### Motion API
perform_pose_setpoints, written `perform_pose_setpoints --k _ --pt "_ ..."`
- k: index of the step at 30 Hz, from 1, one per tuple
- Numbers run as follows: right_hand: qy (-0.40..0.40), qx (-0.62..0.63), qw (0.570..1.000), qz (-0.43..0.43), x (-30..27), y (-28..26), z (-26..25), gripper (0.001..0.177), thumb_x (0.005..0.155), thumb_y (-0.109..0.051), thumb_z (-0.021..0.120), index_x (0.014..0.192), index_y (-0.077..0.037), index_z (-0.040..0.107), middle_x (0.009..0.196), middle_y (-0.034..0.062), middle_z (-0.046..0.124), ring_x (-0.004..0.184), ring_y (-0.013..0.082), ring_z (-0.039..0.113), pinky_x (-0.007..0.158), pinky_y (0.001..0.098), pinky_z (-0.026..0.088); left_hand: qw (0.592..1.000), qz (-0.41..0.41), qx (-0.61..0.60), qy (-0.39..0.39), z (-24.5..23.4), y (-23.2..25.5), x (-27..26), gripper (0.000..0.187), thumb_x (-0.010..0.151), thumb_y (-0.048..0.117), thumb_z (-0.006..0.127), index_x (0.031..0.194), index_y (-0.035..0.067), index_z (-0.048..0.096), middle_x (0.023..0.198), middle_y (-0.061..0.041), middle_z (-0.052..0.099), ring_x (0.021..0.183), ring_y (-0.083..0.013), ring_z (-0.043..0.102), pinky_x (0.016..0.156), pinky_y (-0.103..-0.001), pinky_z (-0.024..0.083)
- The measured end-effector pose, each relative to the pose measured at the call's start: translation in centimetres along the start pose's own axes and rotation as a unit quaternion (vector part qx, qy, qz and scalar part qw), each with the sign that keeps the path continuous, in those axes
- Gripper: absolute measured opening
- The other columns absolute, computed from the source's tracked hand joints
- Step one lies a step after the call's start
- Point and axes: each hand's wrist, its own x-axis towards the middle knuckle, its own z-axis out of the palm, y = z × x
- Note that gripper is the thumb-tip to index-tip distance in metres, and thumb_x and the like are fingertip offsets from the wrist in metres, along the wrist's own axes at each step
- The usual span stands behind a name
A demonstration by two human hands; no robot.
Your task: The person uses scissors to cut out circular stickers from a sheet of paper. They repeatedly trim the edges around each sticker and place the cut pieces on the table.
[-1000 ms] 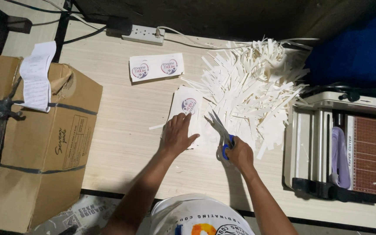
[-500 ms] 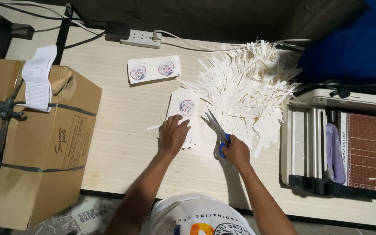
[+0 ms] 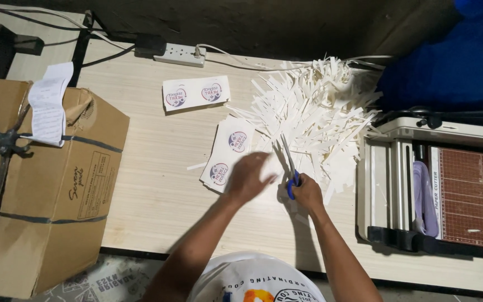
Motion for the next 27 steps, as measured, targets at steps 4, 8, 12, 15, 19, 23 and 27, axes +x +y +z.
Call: perform_pose_setpoints --k 4,8,12,15,19,23,27 --pt "-0.006 0.003 1.0 0.023 -0.2 -0.5 -0.3 0.025 0.079 -0.029 0.081 0.094 -0.008 0.076 0.072 0.0084 0.075 0.064 0.0184 0.07 0.064 0.0335 0.053 0.973 -0.219 0.056 0.038 -0.8 -4.3 -1.8 0.059 0.086 0.036 0.079 0.135 0.01 0.059 0.134 -0.011 0.067 0.125 -0.0248 0.064 0.108 -0.04 0.051" --pt "-0.004 0.0 1.0 0.01 -0.6 -1.1 -0.6 0.03 0.079 -0.034 0.082 0.089 -0.007 0.075 0.068 0.0081 0.071 0.061 0.0183 0.066 0.062 0.0344 0.051 0.947 -0.276 0.163 0.021 -5.4 -4.7 -2.8 0.069 0.083 0.04 0.08 0.136 0.004 0.054 0.13 -0.016 0.061 0.119 -0.0296 0.059 0.097 -0.046 0.047" --pt "-0.016 -0.028 0.999 0.027 -0.7 -1.7 -0.7 0.038 0.08 -0.042 0.084 0.085 -0.007 0.072 0.065 0.0077 0.067 0.059 0.0179 0.062 0.061 0.0344 0.049 0.925 -0.351 0.144 -0.022 -4.4 -6.8 -3.8 0.072 0.081 0.045 0.082 0.134 0.004 0.054 0.121 -0.013 0.062 0.112 -0.0301 0.059 0.093 -0.048 0.046" --pt "-0.009 -0.01 1.0 0.012 -0.5 -1.0 -0.4 0.035 0.078 -0.039 0.084 0.085 -0.007 0.072 0.065 0.0065 0.069 0.059 0.0173 0.064 0.06 0.0336 0.05 0.921 -0.367 0.123 -0.036 -4.9 -6.3 -3.9 0.06 0.083 0.044 0.081 0.127 0.009 0.06 0.118 -0.009 0.064 0.114 -0.0263 0.06 0.095 -0.045 0.048" --pt "-0.02 -0.023 0.999 0.035 -0.8 -1.5 -0.6 0.033 0.08 -0.039 0.083 0.088 -0.009 0.072 0.066 0.0066 0.07 0.06 0.0171 0.065 0.06 0.0338 0.049 0.948 -0.286 0.129 0.057 -4.7 -7.0 -4.3 0.052 0.081 0.036 0.081 0.12 0.007 0.061 0.112 -0.009 0.069 0.106 -0.0272 0.065 0.087 -0.044 0.052" --pt "-0.005 -0.018 1.0 0.014 -0.8 -1.4 -0.5 0.031 0.08 -0.036 0.083 0.087 -0.008 0.073 0.067 0.0071 0.071 0.06 0.0171 0.065 0.061 0.0333 0.05 0.938 -0.333 0.075 0.053 -6.0 -6.1 -3.5 0.03 0.09 0.029 0.075 0.109 0.01 0.063 0.102 -0.006 0.073 0.095 -0.0269 0.07 0.077 -0.041 0.056" --pt "-0.006 -0.026 1.0 0.013 -0.5 -1.1 -0.3 0.03 0.08 -0.034 0.083 0.086 -0.007 0.073 0.067 0.0079 0.071 0.059 0.0182 0.065 0.06 0.0342 0.05 0.912 -0.41 0.014 0.017 -6.7 -5.7 -3.1 0.023 0.096 0.033 0.069 0.105 0.012 0.066 0.103 -0.005 0.073 0.091 -0.0247 0.071 0.074 -0.04 0.056"
